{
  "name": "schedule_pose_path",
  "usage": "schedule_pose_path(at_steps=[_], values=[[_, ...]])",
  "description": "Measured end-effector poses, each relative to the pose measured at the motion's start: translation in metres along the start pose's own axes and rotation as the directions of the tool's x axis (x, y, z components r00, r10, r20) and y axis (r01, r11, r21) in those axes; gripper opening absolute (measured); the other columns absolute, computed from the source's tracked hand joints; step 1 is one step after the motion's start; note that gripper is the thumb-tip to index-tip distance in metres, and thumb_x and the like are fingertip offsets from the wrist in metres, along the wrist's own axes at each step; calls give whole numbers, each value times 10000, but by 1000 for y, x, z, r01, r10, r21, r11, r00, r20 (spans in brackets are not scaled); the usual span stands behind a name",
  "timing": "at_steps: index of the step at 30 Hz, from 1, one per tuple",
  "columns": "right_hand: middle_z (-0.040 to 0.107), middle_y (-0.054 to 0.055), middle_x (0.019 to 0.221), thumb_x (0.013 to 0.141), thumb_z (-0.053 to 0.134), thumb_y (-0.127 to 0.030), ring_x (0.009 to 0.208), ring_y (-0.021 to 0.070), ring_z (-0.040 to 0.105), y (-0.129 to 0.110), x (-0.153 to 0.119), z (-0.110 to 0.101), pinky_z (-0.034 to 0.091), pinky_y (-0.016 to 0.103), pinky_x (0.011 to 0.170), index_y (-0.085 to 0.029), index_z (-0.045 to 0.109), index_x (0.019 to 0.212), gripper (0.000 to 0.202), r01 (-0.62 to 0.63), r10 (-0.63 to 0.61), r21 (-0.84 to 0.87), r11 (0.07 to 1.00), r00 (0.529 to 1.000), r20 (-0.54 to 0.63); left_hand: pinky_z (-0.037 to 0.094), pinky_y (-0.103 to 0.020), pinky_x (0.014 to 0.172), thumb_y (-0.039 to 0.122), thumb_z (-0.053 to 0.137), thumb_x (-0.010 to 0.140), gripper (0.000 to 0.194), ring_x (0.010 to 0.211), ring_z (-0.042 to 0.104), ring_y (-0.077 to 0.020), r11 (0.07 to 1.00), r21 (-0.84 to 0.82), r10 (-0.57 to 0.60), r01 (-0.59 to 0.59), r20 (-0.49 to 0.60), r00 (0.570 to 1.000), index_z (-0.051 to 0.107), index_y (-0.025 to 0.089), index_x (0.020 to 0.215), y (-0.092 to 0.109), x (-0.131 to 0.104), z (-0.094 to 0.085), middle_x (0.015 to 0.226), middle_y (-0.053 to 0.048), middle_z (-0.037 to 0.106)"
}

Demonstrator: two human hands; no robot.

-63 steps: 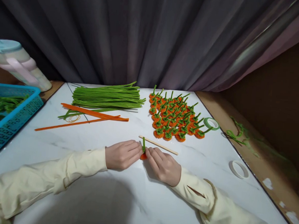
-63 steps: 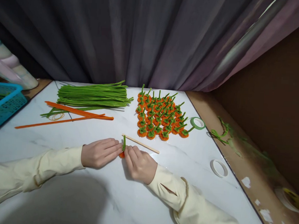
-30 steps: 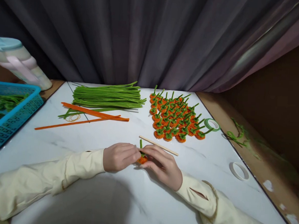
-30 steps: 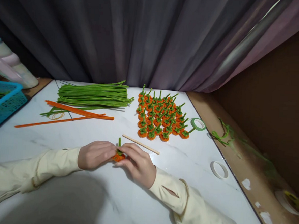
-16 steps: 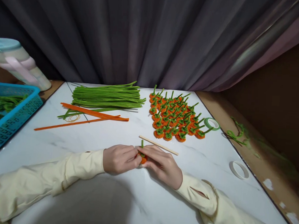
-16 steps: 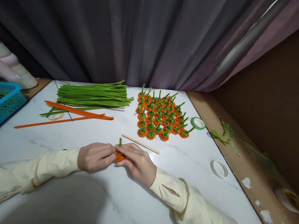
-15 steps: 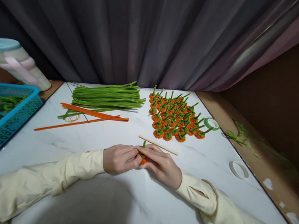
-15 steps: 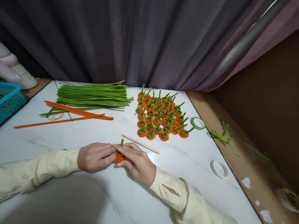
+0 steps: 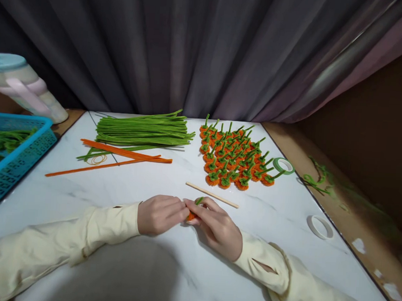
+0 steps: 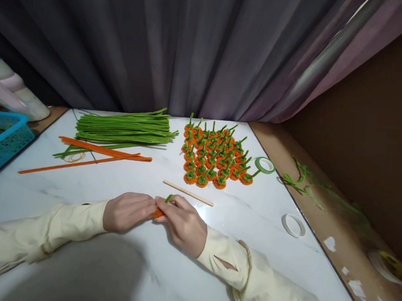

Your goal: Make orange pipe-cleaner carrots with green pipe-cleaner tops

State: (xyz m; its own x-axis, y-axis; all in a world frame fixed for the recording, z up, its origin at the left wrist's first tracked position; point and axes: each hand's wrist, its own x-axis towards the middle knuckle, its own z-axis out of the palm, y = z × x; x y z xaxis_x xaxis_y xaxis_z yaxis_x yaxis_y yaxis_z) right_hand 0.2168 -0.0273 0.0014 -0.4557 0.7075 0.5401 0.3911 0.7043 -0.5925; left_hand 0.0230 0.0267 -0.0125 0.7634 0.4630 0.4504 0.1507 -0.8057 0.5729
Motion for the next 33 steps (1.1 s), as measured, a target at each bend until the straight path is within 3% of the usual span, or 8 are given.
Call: schedule_pose_path(at_steps=[2,4,7,9,13,19,28,33], values=[[622,97,982,876,417,-103,922,212,503,0,0,-2,477,350,729,-182,291,1364,509,15,-20,-103,995,999,-42,502,-284,706,227,566,799,252,746,621,-158,910,-309,-285,278,20,958,543,184,1046,5,7,-4,885,-91,660],[605,100,1092,885,402,-102,1014,234,484,1,0,-3,452,377,760,-197,244,1386,533,7,-22,-219,976,998,-67,501,-313,768,253,634,747,423,856,622,-175,595,-660,-463,458,184,867,475,184,1132,10,16,-9,1022,-107,633],[567,100,1177,897,374,-99,1096,237,461,3,0,-3,431,379,791,-219,185,1405,555,-2,-19,-302,953,997,-69,414,-409,934,254,655,732,509,1052,562,-245,53,-858,-407,511,448,796,462,137,1188,14,26,-12,1142,-151,581],[549,105,1204,898,408,-143,1101,228,465,4,1,-2,426,377,822,-217,114,1418,602,-22,1,-276,961,997,-74,377,-420,976,212,627,764,448,1082,547,-254,-99,-860,-415,500,493,765,497,120,1182,15,28,-12,1155,-154,578],[570,109,1160,832,565,-267,1065,226,476,3,2,-5,415,388,876,-199,132,1410,725,-147,119,-170,974,979,-164,411,-396,957,158,611,784,383,1032,584,-232,-126,-860,-507,494,484,713,545,135,1160,12,26,-9,1135,-133,600],[594,75,908,831,512,-130,896,213,486,3,8,-12,435,396,789,-214,580,1064,257,-108,80,-127,986,974,-210,478,-383,868,219,663,749,436,958,622,-215,-23,-798,-552,603,513,657,544,171,1166,9,23,-7,1016,-105,659],[630,66,870,810,435,-34,896,213,484,10,6,-10,418,395,736,-189,596,966,273,13,-41,-188,982,988,-146,447,-377,927,297,706,696,442,1001,599,-221,-39,-785,-602,619,513,612,606,152,1102,11,24,-9,1066,-102,643],[630,69,884,813,475,-66,915,215,488,10,5,-10,413,388,743,-174,588,1019,259,33,-61,-230,973,991,-117,461,-366,915,299,715,687,433,940,629,-213,-41,-801,-603,597,497,624,620,139,1078,9,22,-6,990,-100,674]])
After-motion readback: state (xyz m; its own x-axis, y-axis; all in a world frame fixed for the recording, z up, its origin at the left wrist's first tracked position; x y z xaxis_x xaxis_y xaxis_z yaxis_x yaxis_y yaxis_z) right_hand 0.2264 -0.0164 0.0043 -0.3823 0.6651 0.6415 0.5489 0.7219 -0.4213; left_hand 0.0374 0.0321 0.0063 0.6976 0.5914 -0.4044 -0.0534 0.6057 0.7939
